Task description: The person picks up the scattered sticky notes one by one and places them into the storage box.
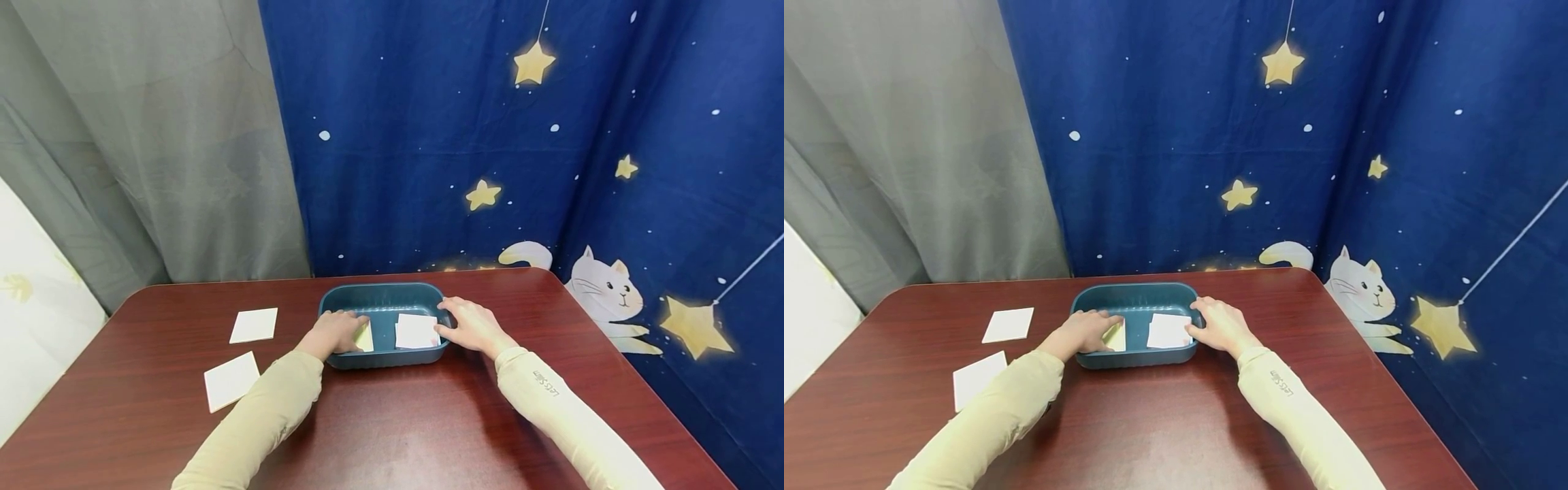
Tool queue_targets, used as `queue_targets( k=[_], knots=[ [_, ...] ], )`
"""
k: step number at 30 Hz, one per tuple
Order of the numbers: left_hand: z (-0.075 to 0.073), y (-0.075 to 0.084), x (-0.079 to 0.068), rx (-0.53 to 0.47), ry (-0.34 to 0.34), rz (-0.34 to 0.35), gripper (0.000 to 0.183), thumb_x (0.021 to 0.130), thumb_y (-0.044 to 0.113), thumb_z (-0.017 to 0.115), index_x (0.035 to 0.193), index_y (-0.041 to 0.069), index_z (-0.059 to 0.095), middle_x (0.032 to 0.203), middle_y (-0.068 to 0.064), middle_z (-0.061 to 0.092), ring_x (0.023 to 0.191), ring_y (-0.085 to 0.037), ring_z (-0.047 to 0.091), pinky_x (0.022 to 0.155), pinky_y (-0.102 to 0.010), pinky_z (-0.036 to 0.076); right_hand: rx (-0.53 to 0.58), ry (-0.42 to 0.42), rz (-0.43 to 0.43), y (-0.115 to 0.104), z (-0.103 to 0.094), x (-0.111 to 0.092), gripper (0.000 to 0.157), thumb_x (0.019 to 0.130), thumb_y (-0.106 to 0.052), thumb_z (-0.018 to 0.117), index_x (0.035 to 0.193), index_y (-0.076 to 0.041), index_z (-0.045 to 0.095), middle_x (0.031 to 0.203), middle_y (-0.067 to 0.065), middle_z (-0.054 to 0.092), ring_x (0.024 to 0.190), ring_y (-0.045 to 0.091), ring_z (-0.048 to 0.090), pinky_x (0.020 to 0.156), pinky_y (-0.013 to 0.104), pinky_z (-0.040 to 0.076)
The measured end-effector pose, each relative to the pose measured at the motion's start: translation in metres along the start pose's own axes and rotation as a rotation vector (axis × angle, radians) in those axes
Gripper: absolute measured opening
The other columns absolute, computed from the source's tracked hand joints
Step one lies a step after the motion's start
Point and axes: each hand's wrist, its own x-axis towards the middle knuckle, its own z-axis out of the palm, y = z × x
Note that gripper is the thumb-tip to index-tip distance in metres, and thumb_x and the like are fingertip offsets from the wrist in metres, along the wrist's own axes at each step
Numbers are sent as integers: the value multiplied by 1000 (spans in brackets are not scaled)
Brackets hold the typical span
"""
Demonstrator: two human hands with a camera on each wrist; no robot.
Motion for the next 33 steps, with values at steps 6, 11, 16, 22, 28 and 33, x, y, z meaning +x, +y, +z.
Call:
queue_targets(
  k=[6,11,16,22,28,33],
  knots=[
    [1,2,0,-8,2,8,64,75,43,65,129,15,45,127,-11,45,114,-31,40,88,-49,32,0,-7,6,1,-1,-2,47,77,-40,62,113,-9,58,113,7,55,98,23,54,76,45,44],
    [-2,2,0,3,6,4,63,76,42,66,129,15,46,126,-11,45,114,-31,41,89,-49,32,-5,8,0,2,-3,-1,47,77,-40,62,112,-9,59,112,7,55,97,23,55,75,45,44],
    [-5,3,0,-1,3,-3,63,75,42,65,129,15,45,125,-10,46,114,-29,41,89,-49,32,-8,13,6,1,-6,0,47,77,-40,62,113,-9,59,112,6,56,96,23,55,74,45,44],
    [-7,3,-1,-26,-2,-10,63,75,41,66,129,15,45,125,-10,47,114,-29,42,90,-50,31,-8,23,-2,1,-6,1,47,76,-39,62,112,-9,59,112,7,56,97,23,55,74,45,44],
    [-2,1,-1,-44,5,-1,61,75,41,66,128,15,47,123,-9,48,112,-28,44,89,-48,33,-6,9,-3,-1,-2,0,46,77,-39,63,112,-9,59,111,7,56,96,23,55,74,44,44],
    [2,-2,-2,-43,34,25,59,75,44,65,125,15,51,123,-8,49,110,-28,45,87,-47,35,4,5,1,-2,0,0,46,77,-39,62,112,-8,59,111,7,56,96,23,55,75,44,44]
  ],
)
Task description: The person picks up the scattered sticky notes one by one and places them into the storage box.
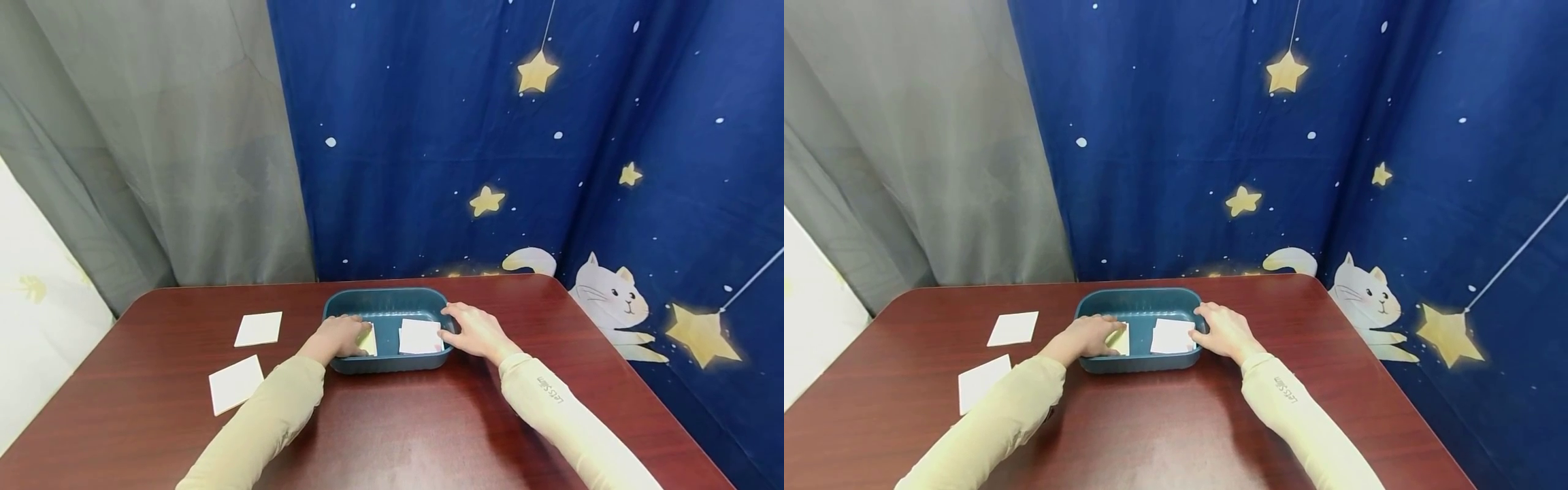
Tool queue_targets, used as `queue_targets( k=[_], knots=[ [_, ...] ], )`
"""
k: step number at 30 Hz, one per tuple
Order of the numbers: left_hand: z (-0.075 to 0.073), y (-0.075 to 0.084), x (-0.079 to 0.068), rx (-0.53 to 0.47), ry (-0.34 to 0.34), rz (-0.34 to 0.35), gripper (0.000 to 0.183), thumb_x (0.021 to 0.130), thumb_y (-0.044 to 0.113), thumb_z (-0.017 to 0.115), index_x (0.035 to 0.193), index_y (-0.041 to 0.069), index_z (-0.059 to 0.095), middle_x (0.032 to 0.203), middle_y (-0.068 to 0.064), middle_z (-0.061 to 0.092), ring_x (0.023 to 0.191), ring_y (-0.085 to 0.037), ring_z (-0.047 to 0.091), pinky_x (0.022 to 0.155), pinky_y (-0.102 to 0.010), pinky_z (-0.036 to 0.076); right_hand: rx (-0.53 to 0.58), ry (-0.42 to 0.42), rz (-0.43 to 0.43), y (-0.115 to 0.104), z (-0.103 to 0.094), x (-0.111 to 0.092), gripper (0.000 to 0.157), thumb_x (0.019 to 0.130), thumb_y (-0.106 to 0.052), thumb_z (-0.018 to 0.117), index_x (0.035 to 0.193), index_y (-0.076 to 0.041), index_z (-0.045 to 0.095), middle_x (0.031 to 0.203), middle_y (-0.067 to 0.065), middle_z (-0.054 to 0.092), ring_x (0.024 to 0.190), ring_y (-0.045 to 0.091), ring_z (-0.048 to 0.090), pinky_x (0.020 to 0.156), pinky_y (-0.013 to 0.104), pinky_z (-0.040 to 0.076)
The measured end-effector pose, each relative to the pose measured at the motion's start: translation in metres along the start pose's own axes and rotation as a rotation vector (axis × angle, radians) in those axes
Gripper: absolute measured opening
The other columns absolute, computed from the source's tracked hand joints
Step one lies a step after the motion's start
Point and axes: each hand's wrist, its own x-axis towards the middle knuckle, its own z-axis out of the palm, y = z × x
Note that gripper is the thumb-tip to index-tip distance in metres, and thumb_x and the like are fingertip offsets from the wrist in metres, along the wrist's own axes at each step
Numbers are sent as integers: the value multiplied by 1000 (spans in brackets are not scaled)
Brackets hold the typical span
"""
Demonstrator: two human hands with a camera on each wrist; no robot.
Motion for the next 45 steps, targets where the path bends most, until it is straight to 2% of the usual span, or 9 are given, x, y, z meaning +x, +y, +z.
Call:
queue_targets(
  k=[6,13,26,36,45],
  knots=[
    [-2,-1,-3,-5,88,35,57,78,45,61,125,15,51,123,-7,49,108,-26,46,85,-46,37,-5,3,-4,0,0,0,46,76,-39,63,111,-9,59,111,7,56,95,24,56,74,44,44],
    [-11,0,-12,8,180,75,54,79,44,59,124,14,52,121,-7,50,107,-26,48,83,-45,38,-6,2,-3,0,-1,0,47,76,-39,63,111,-8,59,111,7,56,95,23,55,74,44,44],
    [-30,3,-34,-4,251,83,58,80,46,58,128,16,47,119,-8,53,106,-25,49,85,-46,38,-11,3,-8,0,2,0,45,76,-38,63,111,-9,59,112,8,56,96,24,55,74,44,44],
    [-46,3,-52,26,353,149,58,79,46,57,127,13,48,111,-9,57,97,-24,55,77,-43,42,-10,0,-11,0,-1,1,47,77,-38,63,112,-8,59,112,7,56,97,23,55,75,45,44],
    [-51,3,-66,3,369,154,58,80,45,57,126,12,49,110,-9,57,96,-24,56,78,-43,42,-10,7,-17,-1,-1,0,46,76,-38,63,111,-7,59,111,8,56,96,23,55,75,44,44]
  ],
)
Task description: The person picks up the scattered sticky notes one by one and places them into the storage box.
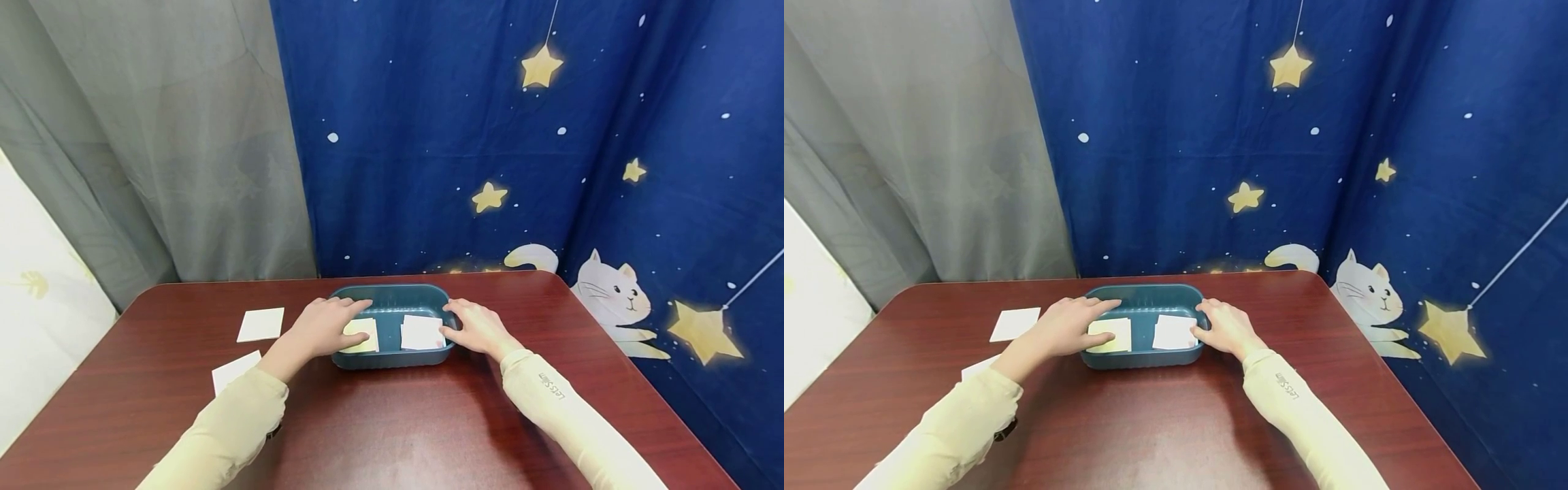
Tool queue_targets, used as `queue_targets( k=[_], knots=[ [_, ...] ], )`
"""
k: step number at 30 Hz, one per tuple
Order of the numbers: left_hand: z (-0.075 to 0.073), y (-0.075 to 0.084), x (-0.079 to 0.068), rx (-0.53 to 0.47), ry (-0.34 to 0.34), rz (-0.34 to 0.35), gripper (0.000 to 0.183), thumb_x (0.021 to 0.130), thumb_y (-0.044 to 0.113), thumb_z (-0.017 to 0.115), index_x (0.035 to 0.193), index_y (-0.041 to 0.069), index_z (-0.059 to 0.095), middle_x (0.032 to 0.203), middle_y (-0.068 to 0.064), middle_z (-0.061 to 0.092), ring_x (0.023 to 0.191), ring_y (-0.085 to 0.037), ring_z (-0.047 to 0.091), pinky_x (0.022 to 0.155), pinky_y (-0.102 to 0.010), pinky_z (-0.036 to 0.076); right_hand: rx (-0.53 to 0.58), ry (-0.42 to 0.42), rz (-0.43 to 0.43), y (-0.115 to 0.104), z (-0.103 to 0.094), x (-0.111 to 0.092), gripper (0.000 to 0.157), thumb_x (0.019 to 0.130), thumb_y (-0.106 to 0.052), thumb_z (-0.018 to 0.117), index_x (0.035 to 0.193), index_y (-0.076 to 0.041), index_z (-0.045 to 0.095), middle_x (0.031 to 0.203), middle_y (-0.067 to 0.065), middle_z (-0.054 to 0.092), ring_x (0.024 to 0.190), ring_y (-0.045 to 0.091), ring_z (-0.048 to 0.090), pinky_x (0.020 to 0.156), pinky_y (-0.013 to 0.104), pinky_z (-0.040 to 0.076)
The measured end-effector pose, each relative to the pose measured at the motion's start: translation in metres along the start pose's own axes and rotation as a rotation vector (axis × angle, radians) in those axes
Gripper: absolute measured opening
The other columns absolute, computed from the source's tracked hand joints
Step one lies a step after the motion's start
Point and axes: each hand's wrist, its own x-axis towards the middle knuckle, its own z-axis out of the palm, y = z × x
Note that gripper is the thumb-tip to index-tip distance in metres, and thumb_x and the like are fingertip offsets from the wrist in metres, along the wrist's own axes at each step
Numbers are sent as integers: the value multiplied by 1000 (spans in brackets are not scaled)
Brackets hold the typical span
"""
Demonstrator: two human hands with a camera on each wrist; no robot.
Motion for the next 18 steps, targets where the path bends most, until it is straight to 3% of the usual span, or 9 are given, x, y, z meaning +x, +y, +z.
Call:
queue_targets(
  k=[11,18],
  knots=[
    [-7,-12,-17,2,12,-40,61,79,47,58,128,12,47,112,-10,57,97,-27,55,79,-44,41,-1,-1,1,1,1,1,46,76,-38,63,111,-8,59,112,8,56,96,24,55,75,45,44],
    [-10,-18,-28,21,58,-35,61,78,46,60,126,11,49,104,-10,60,90,-26,57,75,-43,43,-4,-1,8,1,2,1,46,76,-39,63,111,-8,59,112,8,56,96,24,55,75,45,44]
  ],
)
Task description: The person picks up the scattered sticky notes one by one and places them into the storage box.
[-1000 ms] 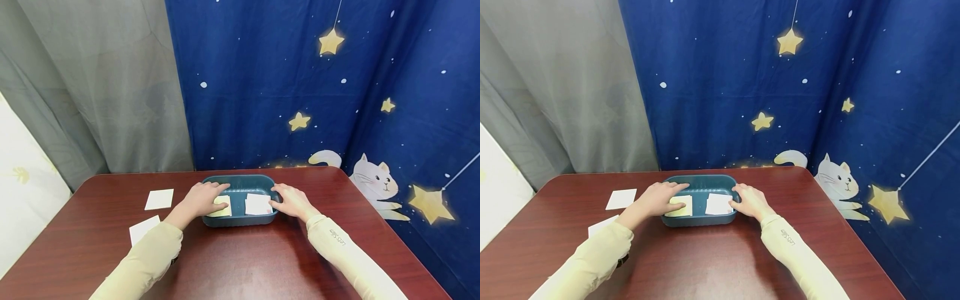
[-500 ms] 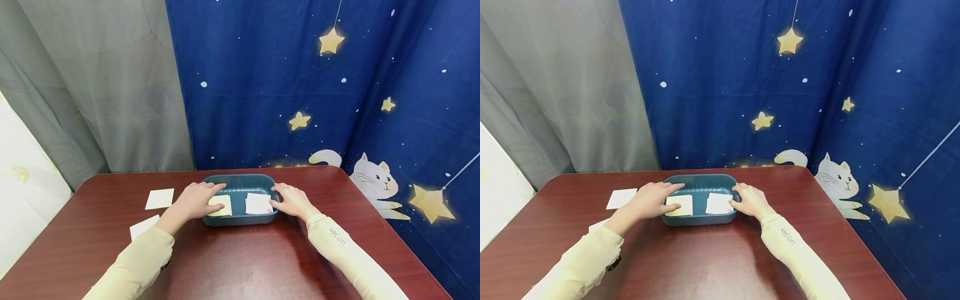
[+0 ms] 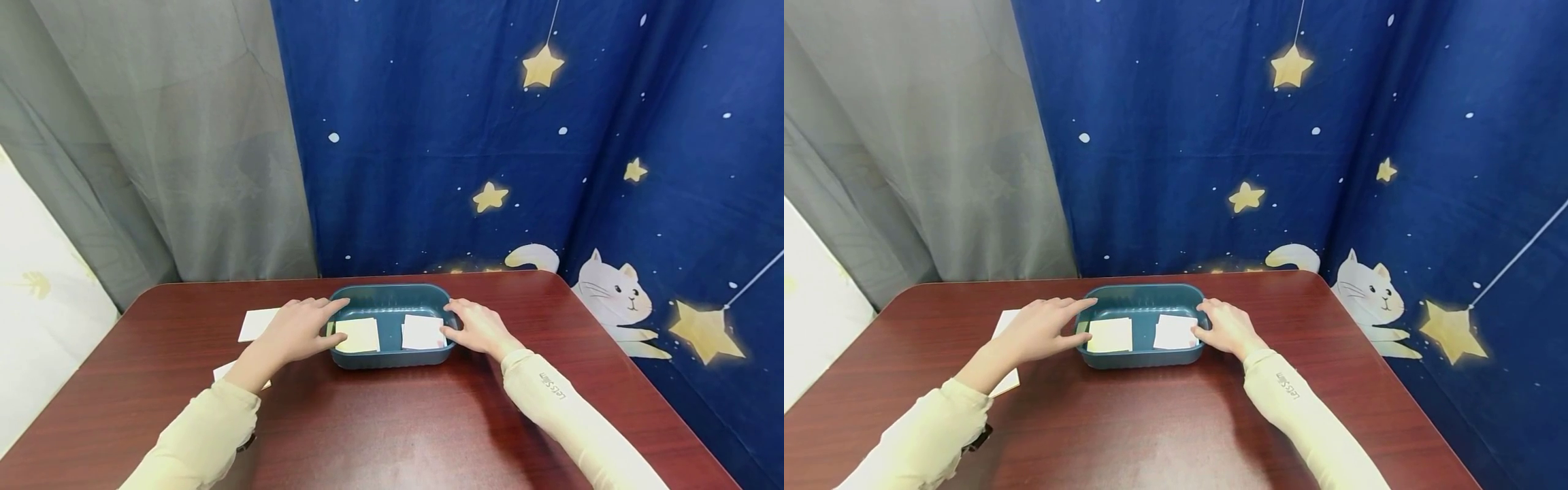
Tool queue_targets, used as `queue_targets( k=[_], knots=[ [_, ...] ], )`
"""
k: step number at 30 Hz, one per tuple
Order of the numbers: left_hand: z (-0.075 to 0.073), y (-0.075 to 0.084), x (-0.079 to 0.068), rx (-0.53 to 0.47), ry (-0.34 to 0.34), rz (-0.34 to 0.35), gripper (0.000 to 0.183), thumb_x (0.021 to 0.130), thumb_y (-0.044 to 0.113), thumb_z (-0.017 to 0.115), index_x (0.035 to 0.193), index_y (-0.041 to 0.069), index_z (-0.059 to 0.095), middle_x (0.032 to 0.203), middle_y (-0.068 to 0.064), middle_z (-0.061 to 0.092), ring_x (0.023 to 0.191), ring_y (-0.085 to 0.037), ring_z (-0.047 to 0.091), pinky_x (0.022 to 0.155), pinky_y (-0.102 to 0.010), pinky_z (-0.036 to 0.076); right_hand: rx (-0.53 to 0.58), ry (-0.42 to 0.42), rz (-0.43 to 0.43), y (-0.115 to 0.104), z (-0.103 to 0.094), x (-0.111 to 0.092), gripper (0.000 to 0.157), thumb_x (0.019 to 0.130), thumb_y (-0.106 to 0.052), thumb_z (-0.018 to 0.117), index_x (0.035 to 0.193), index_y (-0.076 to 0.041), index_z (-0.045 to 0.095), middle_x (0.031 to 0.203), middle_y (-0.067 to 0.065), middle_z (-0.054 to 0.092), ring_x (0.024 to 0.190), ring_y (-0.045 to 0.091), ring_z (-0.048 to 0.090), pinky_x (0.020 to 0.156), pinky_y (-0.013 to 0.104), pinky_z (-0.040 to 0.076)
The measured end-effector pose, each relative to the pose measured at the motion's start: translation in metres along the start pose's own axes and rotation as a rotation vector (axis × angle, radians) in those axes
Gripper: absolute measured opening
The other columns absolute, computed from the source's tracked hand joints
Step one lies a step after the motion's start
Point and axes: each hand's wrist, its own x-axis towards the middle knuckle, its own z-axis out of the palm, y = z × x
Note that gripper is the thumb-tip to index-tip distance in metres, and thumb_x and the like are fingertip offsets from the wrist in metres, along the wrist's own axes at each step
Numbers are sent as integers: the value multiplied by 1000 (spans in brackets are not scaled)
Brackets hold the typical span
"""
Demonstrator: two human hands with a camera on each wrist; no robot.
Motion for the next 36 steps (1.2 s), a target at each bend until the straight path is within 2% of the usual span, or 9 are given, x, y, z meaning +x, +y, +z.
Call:
queue_targets(
  k=[5,14,24,31,36],
  knots=[
    [0,-3,-6,7,30,7,60,77,44,61,124,10,51,98,-8,61,83,-24,58,70,-41,44,-3,-3,4,0,0,0,46,76,-39,63,111,-9,59,111,7,56,96,23,55,75,45,44],
    [-1,-11,-20,-10,57,-4,57,77,41,63,121,8,52,97,-9,61,83,-26,58,68,-44,43,-8,-8,6,0,1,-1,47,76,-39,64,111,-8,59,110,7,56,95,23,56,72,44,45],
    [2,-19,-34,-23,22,-31,55,77,39,63,120,6,53,95,-10,61,81,-26,59,69,-42,45,-7,-4,6,0,0,-1,46,76,-39,63,111,-10,59,111,7,56,96,23,55,74,45,44],
    [5,-22,-42,-34,39,-44,55,76,39,65,119,6,54,93,-9,61,76,-25,59,65,-43,45,-1,-5,-3,-1,0,-1,46,76,-38,64,111,-8,59,110,8,56,95,24,56,73,45,45],
    [6,-24,-48,-34,34,-77,55,75,40,65,118,8,55,96,-12,62,81,-27,59,68,-46,44,-5,0,-5,-1,0,-1,46,75,-37,65,110,-8,59,109,7,57,94,24,56,72,44,45]
  ],
)
